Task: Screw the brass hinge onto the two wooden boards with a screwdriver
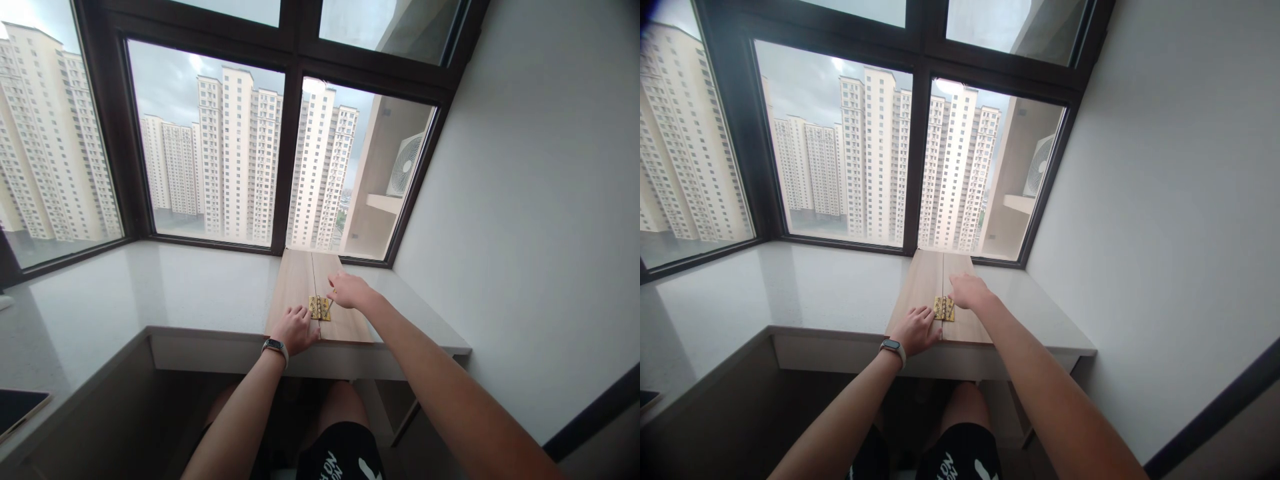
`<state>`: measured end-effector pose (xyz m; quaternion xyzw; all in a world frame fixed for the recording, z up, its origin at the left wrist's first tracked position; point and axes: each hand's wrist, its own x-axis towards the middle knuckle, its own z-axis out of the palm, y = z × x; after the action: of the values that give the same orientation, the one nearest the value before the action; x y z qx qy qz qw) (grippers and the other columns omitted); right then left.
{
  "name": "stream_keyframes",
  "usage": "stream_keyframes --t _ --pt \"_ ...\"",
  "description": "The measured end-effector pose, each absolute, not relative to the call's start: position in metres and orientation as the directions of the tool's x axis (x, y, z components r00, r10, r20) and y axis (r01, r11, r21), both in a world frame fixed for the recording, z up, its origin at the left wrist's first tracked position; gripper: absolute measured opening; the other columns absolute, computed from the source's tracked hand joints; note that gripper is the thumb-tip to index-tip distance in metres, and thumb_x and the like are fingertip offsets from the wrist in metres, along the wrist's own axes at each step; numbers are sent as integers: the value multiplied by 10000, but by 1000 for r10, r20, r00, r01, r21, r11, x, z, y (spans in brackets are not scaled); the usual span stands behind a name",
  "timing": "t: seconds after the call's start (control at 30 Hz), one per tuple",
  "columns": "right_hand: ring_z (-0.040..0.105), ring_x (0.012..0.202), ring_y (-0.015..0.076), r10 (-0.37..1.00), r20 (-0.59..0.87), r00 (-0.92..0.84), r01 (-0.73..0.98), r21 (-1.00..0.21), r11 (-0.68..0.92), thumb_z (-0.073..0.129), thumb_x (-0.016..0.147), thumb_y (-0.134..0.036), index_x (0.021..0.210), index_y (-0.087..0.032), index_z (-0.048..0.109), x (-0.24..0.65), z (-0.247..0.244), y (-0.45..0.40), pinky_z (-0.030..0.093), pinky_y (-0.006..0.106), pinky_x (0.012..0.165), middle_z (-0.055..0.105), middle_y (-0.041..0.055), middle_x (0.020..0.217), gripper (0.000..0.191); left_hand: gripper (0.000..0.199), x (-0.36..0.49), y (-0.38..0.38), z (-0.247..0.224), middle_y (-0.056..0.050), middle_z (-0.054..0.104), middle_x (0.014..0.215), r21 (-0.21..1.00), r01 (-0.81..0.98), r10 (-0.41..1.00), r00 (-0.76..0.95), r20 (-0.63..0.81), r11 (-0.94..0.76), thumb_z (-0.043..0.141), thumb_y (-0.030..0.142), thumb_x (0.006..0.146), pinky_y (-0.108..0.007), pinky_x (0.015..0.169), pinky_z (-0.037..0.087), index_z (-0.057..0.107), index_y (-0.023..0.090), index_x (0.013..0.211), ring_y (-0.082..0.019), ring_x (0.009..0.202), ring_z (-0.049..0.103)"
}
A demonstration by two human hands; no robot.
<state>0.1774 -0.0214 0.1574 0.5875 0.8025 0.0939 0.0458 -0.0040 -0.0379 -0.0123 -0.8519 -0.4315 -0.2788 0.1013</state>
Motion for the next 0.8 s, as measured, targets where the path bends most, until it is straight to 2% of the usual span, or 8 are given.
stream_keyframes --t 0.1,0.2,0.43,0.6,0.8 --pt "657 1023 252 951 -14 -310 935 178 308 614 918 -376 1248 -222 556 179 157 -18 477 330 779 575 144 1343 370 384 -4 -38 -12 -148 649 1126 67 792 678 472 564 -607 497 506 976 -468 1000 417 626 176 1125 -305 1127 557" --pt "652 1009 228 944 -17 -328 930 170 326 610 916 -273 1192 -210 569 180 157 -16 462 302 756 607 129 1281 287 385 -3 -38 -12 -147 651 1112 67 792 677 470 567 -606 495 512 976 -473 995 421 630 179 1114 -305 1118 557" --pt "648 998 219 927 48 -373 915 182 359 618 897 -262 996 -211 641 177 160 -19 443 281 724 683 90 1131 113 381 -3 -38 -11 -148 650 1106 75 791 678 467 567 -607 500 505 972 -471 987 429 633 173 1101 -305 1112 558" --pt "660 967 225 934 35 -356 916 208 342 582 896 -248 997 -211 678 171 164 -25 458 288 727 710 98 1114 144 385 -3 -39 -11 -151 651 1115 78 790 680 467 565 -608 496 499 974 -469 1000 422 633 170 1118 -306 1126 558" --pt "681 999 264 948 37 -315 918 264 295 529 903 -234 1093 -196 705 164 163 -28 495 334 789 720 142 1128 262 372 -3 -39 -11 -152 651 1134 75 794 685 468 558 -603 502 486 972 -468 1005 426 634 170 1118 -301 1129 563"
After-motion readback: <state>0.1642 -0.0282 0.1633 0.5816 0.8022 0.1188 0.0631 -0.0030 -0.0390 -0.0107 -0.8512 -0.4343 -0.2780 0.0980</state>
